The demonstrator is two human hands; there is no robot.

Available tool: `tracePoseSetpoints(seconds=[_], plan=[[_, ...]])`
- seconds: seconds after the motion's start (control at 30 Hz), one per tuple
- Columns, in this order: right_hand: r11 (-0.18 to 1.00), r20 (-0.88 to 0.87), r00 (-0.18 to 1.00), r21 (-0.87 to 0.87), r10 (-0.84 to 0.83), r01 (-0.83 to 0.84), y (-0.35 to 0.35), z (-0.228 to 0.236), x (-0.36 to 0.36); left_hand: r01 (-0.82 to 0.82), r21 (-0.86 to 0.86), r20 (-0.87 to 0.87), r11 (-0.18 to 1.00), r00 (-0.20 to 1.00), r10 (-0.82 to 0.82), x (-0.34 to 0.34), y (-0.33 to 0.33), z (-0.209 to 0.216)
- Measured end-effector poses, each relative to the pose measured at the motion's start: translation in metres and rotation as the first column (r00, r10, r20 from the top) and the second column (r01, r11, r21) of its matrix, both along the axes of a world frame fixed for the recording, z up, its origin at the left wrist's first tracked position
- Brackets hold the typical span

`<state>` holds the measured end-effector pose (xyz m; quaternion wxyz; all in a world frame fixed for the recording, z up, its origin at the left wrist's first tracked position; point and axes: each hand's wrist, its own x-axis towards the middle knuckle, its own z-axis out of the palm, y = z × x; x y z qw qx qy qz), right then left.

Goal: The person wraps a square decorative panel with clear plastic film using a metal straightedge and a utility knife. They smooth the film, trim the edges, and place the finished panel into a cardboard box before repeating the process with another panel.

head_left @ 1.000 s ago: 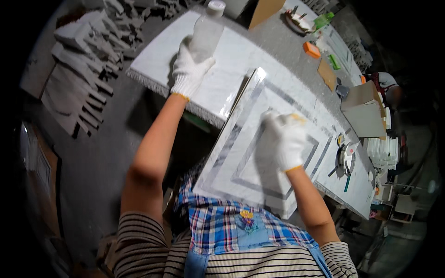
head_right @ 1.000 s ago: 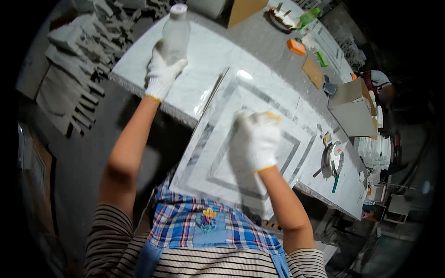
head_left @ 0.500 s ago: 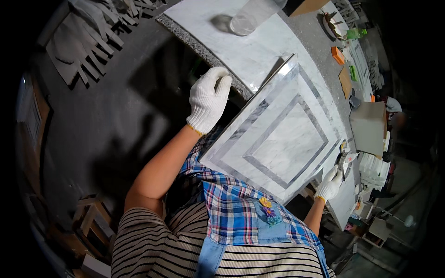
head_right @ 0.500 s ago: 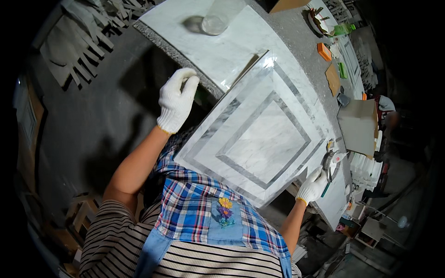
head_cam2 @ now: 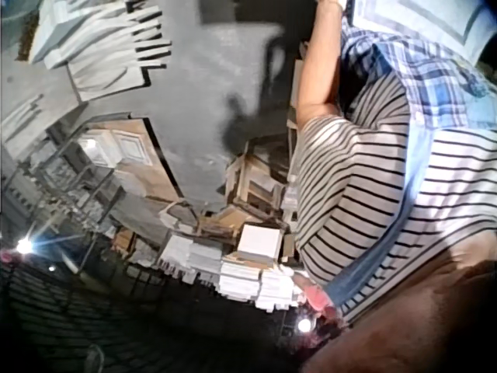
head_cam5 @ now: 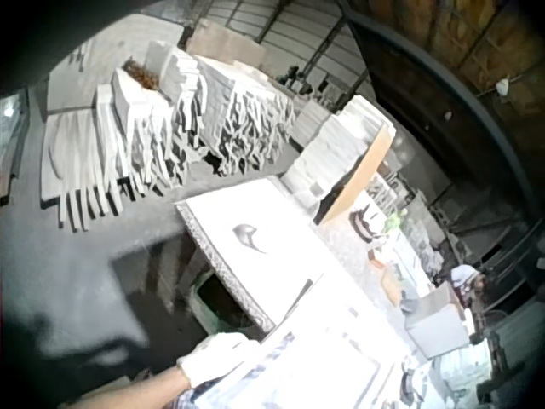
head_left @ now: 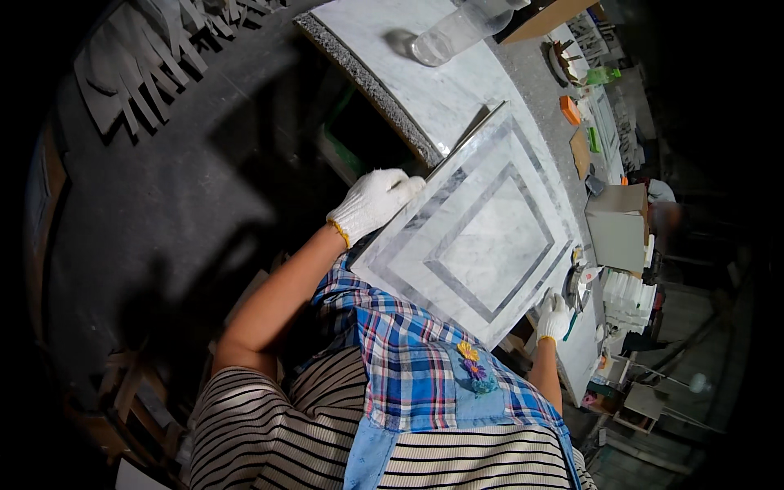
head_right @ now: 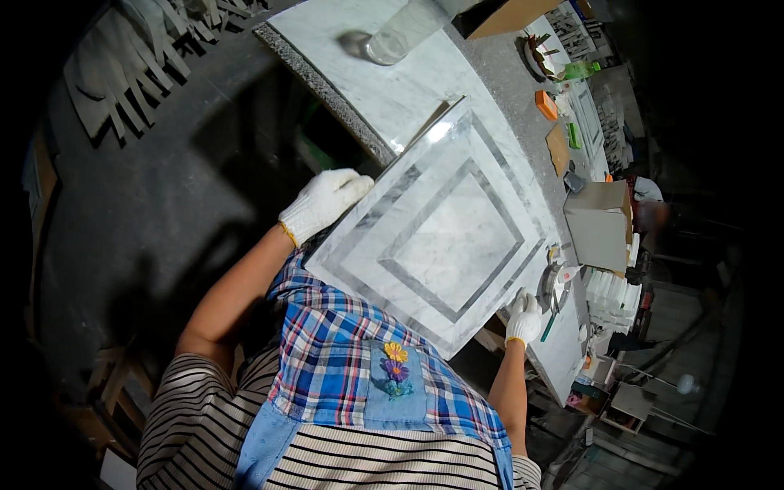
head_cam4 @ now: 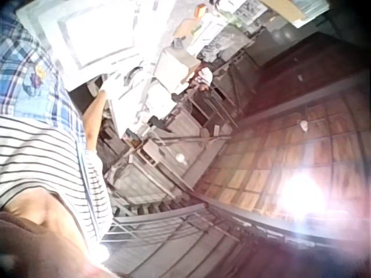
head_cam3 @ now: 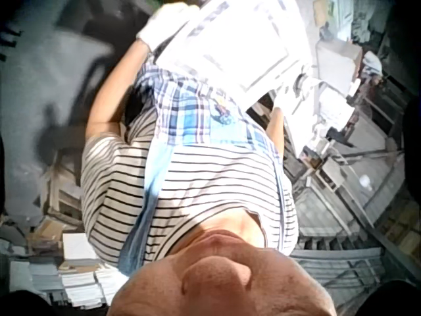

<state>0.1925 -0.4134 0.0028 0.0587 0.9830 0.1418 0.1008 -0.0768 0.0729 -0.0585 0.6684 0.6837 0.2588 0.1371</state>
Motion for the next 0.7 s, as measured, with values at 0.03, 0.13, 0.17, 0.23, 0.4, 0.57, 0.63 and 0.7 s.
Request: tracePoseSetpoints(seconds=[0.03, 0.13, 0.17, 0.23, 0.4, 0.57, 0.63, 0.7], plan=[[1.000, 0.013, 1.000, -0.026, 0.003, -0.002, 0.012, 0.008, -0.006, 0.010, -0.094, 0.043, 0.995, 0.999, -0.005, -0.005, -0.006, -0.002], [0.998, 0.129, 0.989, -0.003, 0.066, -0.066, 0.007, 0.011, 0.000, 0.147, -0.083, -0.077, 0.986, 0.985, -0.153, -0.011, -0.012, 0.004], [0.999, 0.047, 0.998, -0.009, 0.051, -0.050, -0.005, 0.010, 0.007, 0.141, -0.072, -0.034, 0.987, 0.989, -0.143, -0.011, -0.016, -0.004], [0.997, -0.022, 1.000, -0.078, -0.013, 0.011, 0.002, 0.012, 0.004, 0.178, 0.003, -0.061, 0.984, 0.982, -0.178, -0.014, -0.015, -0.007], [0.989, -0.034, 0.994, -0.108, -0.105, 0.101, 0.041, 0.033, -0.016, 0.160, 0.015, -0.060, 0.987, 0.986, -0.158, -0.019, -0.016, -0.006], [0.995, 0.085, 0.995, -0.086, 0.059, -0.052, 0.052, 0.048, -0.027, 0.138, 0.142, -0.202, 0.980, 0.973, -0.108, -0.008, -0.013, -0.003], [0.996, 0.094, 0.994, -0.076, 0.061, -0.054, 0.063, 0.054, -0.036, 0.093, 0.114, -0.212, 0.989, 0.975, -0.067, -0.003, -0.006, 0.003], [0.990, 0.113, 0.984, -0.044, 0.137, -0.132, 0.060, 0.053, -0.033, 0.044, 0.121, -0.182, 0.992, 0.983, -0.021, 0.003, 0.000, 0.003]])
